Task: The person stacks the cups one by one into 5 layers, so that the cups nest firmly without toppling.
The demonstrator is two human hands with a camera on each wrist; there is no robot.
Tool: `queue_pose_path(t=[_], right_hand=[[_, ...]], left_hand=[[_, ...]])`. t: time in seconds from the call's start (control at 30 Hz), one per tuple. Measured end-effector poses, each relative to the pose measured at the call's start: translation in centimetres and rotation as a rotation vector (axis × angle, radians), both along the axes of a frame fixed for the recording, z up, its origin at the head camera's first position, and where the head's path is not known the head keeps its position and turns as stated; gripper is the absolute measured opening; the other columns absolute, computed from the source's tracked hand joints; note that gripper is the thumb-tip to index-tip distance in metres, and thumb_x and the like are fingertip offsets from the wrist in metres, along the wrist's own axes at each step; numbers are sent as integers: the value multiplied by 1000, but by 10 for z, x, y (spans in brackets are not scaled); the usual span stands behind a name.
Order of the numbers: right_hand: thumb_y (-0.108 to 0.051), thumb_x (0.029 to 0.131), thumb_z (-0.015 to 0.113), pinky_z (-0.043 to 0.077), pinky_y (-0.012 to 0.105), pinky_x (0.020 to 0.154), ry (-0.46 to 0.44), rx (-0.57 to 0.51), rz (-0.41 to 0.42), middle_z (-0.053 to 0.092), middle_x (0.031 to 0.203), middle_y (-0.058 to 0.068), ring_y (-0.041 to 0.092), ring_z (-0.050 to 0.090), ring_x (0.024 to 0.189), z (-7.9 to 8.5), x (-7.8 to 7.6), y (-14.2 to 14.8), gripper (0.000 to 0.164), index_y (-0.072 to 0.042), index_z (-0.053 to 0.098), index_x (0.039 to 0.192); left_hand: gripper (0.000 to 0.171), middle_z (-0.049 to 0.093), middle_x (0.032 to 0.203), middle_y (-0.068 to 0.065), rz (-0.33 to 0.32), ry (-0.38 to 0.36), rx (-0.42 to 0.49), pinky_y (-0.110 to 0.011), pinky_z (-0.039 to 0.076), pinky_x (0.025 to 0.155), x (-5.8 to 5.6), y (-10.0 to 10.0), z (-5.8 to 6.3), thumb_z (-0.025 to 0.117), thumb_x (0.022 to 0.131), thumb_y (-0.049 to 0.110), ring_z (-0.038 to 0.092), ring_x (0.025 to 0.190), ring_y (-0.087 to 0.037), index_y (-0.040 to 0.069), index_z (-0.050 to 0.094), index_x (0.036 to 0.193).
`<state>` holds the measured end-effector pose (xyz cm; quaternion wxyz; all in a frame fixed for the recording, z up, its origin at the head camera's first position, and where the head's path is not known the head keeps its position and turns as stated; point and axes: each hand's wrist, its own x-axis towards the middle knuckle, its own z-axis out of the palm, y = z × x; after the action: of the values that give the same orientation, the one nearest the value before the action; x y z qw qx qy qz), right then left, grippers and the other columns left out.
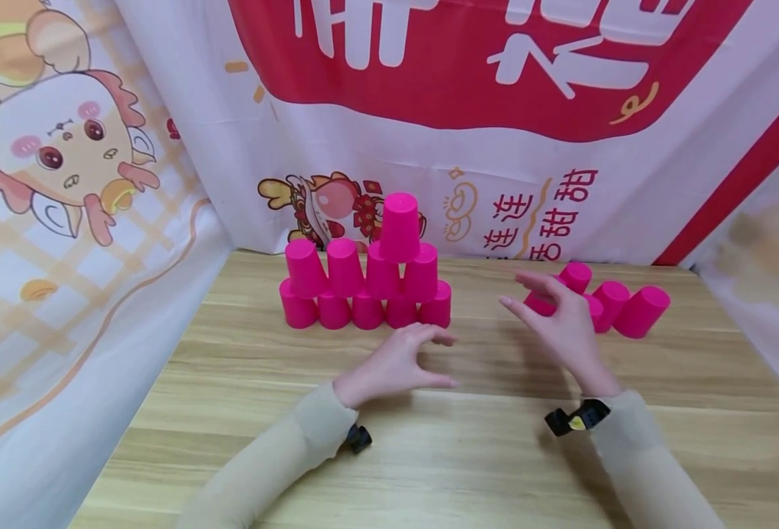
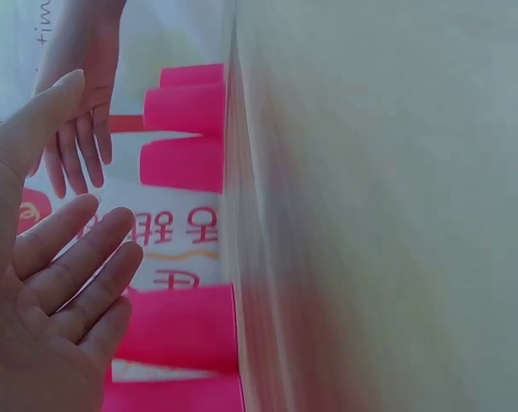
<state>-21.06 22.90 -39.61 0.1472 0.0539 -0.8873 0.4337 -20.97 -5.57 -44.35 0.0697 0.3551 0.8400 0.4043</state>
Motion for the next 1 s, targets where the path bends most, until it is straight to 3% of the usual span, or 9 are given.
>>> queue_pose_path(t=[0.13, 0.27, 0.33, 0.4, 0.5, 0.63, 0.8, 1.0], right_hand=[[-57, 87, 75, 49, 56, 95, -29, 19, -80, 60, 137, 10, 34, 54, 124, 2, 5, 22, 72, -14, 60, 142], [-59, 87, 74, 50, 59, 93, -65, 39, -154, 56, 141, 14, 37, 49, 127, 7, 8, 45, 76, -17, 56, 147], [-59, 87, 74, 52, 53, 90, -87, 44, -181, 55, 143, 14, 38, 47, 127, 7, 9, 56, 77, -19, 53, 149], [-59, 87, 73, 55, 40, 83, -107, 55, -201, 54, 143, 15, 39, 49, 126, 5, 9, 67, 79, -19, 51, 151], [-57, 86, 75, 49, 19, 76, -120, 56, -205, 55, 141, 17, 39, 51, 124, 0, 8, 83, 81, -16, 50, 152], [-55, 86, 77, 45, 11, 74, -149, 58, -185, 56, 140, 19, 38, 54, 121, -7, 8, 98, 83, -12, 49, 152], [-56, 85, 78, 45, 7, 72, -187, 71, -168, 62, 132, 20, 36, 61, 113, -14, 5, 108, 83, -6, 54, 147], [-59, 83, 78, 50, 15, 70, -225, 108, -167, 66, 121, 20, 34, 61, 105, -21, 0, 114, 82, -4, 59, 142]], left_hand=[[70, 62, 130, 11, -23, 19, 32, -36, 46, 104, -8, 21, 1, 82, 81, 56, 54, 120, -5, 18, 62, 137], [71, 64, 129, 10, -23, -22, 106, -43, 47, 104, -18, 41, 4, 81, 81, 56, 55, 118, -4, 20, 61, 138], [69, 64, 128, 10, -14, -66, 142, -47, 46, 104, -22, 50, 4, 82, 81, 53, 56, 118, -4, 22, 60, 139], [68, 65, 126, 13, 8, -103, 170, -49, 46, 104, -26, 60, 3, 83, 82, 51, 56, 118, -4, 23, 60, 139], [67, 66, 124, 13, 43, -126, 211, -49, 47, 103, -32, 75, -1, 85, 81, 49, 56, 116, -4, 23, 61, 139], [68, 66, 123, 13, 97, -136, 265, -47, 50, 100, -40, 96, -2, 86, 80, 48, 57, 114, -4, 24, 61, 139], [68, 65, 125, 14, 141, -142, 288, -43, 50, 100, -50, 120, 0, 87, 80, 45, 58, 115, -4, 27, 59, 140], [73, 60, 133, 16, 162, -140, 248, -32, 50, 97, -61, 143, 7, 85, 81, 48, 55, 119, -3, 27, 55, 145]])
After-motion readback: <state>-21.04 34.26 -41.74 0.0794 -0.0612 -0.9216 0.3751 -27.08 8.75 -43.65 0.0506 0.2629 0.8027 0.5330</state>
